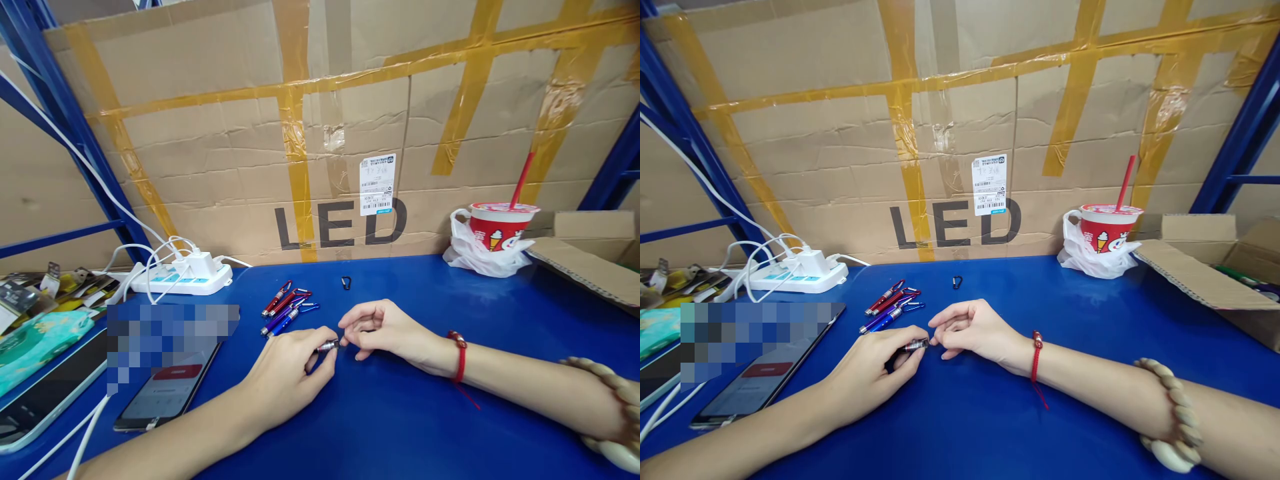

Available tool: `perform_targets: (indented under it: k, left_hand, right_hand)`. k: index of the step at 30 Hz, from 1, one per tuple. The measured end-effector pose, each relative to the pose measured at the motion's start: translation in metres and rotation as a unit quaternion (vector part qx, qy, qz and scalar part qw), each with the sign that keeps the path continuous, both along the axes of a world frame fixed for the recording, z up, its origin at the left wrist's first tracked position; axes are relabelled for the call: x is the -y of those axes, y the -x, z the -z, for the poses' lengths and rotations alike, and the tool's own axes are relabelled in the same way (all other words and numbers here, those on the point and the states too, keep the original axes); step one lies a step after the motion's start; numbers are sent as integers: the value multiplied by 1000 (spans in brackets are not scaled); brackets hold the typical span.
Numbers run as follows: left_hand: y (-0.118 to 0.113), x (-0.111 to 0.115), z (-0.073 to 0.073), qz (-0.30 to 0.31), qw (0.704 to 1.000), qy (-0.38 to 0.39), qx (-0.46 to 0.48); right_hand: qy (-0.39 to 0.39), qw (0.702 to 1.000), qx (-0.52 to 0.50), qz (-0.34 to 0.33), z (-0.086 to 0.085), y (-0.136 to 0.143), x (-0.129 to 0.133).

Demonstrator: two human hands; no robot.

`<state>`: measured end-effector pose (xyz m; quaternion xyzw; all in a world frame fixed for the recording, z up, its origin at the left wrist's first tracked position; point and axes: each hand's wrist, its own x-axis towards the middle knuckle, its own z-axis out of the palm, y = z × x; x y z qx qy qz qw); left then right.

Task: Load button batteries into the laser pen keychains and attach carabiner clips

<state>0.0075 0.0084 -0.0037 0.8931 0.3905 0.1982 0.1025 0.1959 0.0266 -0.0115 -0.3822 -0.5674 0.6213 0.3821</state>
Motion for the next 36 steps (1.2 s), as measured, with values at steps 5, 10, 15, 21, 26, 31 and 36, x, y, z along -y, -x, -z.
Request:
perform_targets:
  k: [5,10,15,21,26,31,36]
  left_hand:
    - [0,1,1,0,1000,-1,0]
    - [-1,0,1,0,1000,-8,-3]
    - [-1,0,0,0,1000,-6,-3]
    - [-1,-1,0,0,1000,-2,-4]
    - [-1,0,0,-2,1000,-3,0]
    - [0,0,0,-1,1000,-5,-1]
    - [1,0,0,0,1000,-5,-4]
  right_hand:
    - [-3,1000,3,3,0,1,0]
    - [-4,1000,0,7,0,1,-1]
    - [-8,1000,-2,5,0,0,0]
    - [-9,1000,4,9,-1,0,1]
    - [-15,1000,2,6,0,0,0]
    - [-15,1000,2,1,-1,0,0]
    - [-17,1000,6,4,0,0,0]
